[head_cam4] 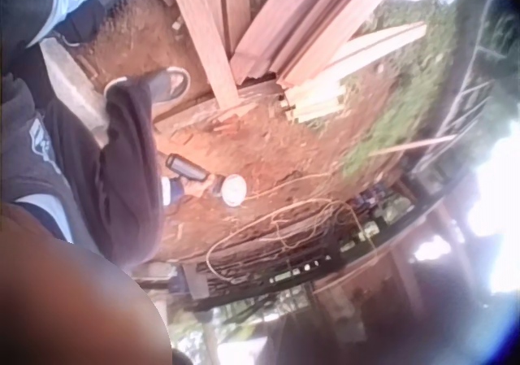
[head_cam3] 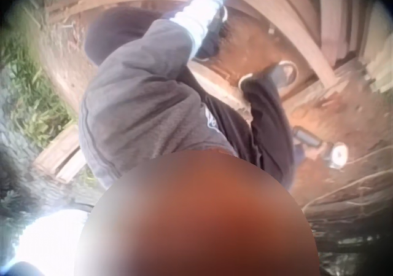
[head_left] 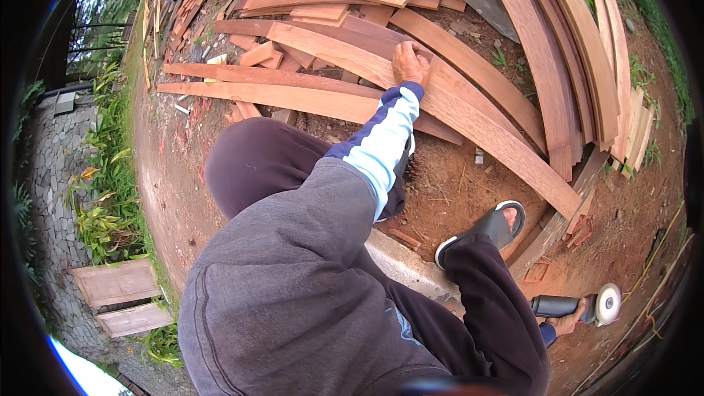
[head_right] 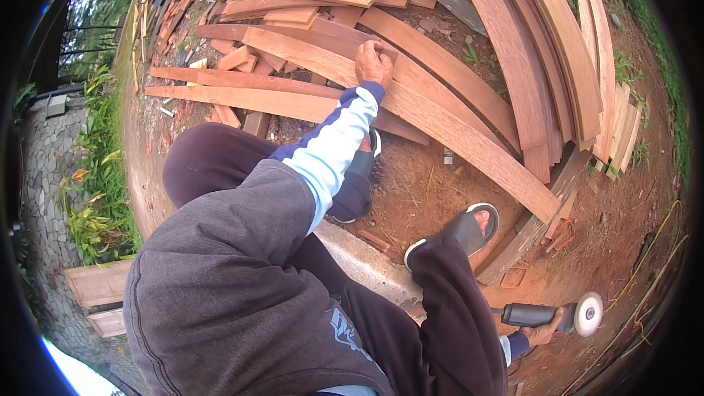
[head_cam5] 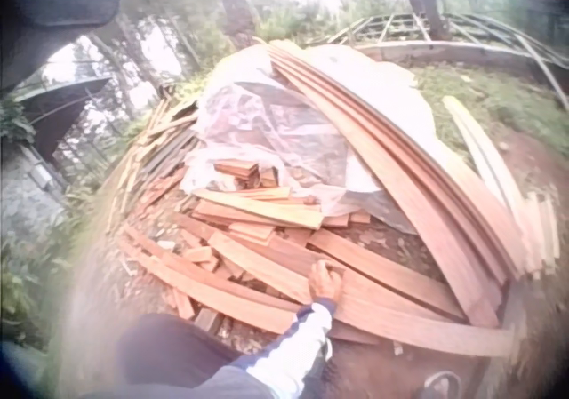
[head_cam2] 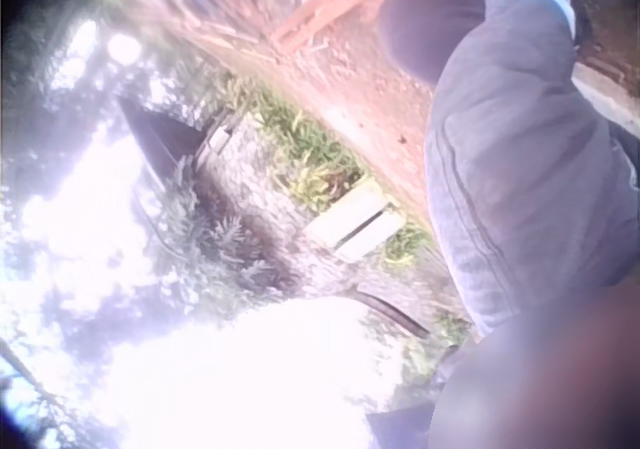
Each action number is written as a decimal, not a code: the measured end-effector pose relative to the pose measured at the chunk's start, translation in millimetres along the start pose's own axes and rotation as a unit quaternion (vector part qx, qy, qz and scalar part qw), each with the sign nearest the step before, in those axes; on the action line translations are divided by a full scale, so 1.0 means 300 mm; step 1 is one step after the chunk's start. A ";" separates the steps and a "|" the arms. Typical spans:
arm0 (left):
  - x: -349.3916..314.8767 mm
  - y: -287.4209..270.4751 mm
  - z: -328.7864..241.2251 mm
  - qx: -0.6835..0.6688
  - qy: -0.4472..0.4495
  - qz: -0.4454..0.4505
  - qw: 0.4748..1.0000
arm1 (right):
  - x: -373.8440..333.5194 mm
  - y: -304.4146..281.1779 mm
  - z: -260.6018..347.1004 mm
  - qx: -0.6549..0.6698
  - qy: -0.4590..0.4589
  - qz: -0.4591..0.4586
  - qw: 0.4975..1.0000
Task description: The person uses an angle grinder to sand the edges and surfaces of several reddish-brown wooden planks. They pick up planks from a pile, hold them against a support, and grind the wood, then place the finished pieces back on the pile.
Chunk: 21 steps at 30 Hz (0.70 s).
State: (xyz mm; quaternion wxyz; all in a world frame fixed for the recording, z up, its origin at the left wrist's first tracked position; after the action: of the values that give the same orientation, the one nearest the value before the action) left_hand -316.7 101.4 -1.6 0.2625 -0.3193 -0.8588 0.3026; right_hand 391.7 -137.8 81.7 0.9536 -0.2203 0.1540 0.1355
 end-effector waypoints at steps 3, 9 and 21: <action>-0.011 -0.003 -0.029 0.015 0.041 0.013 0.999 | -0.013 0.007 -0.004 0.018 -0.007 0.012 1.000; -0.155 0.043 -0.207 0.025 0.176 0.070 0.982 | -0.012 0.041 0.003 0.058 -0.002 0.049 0.997; -0.612 0.185 -0.582 0.060 0.487 0.408 0.770 | 0.037 0.001 -0.045 0.076 -0.002 0.041 0.996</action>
State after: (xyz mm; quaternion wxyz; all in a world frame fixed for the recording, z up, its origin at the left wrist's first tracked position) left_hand -61.7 67.0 31.3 0.5159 -0.7279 -0.3853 0.2358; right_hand 398.6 -141.6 66.0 0.9615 -0.1409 0.1709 0.1628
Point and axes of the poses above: each hand's wrist, its own x-axis towards the middle knuckle, its own y-axis out of the palm, z = x × y, the point moved 6 cm from there along x, towards the middle knuckle, and after that the axes turned 4 degrees about -x, right-handed, at the moved point
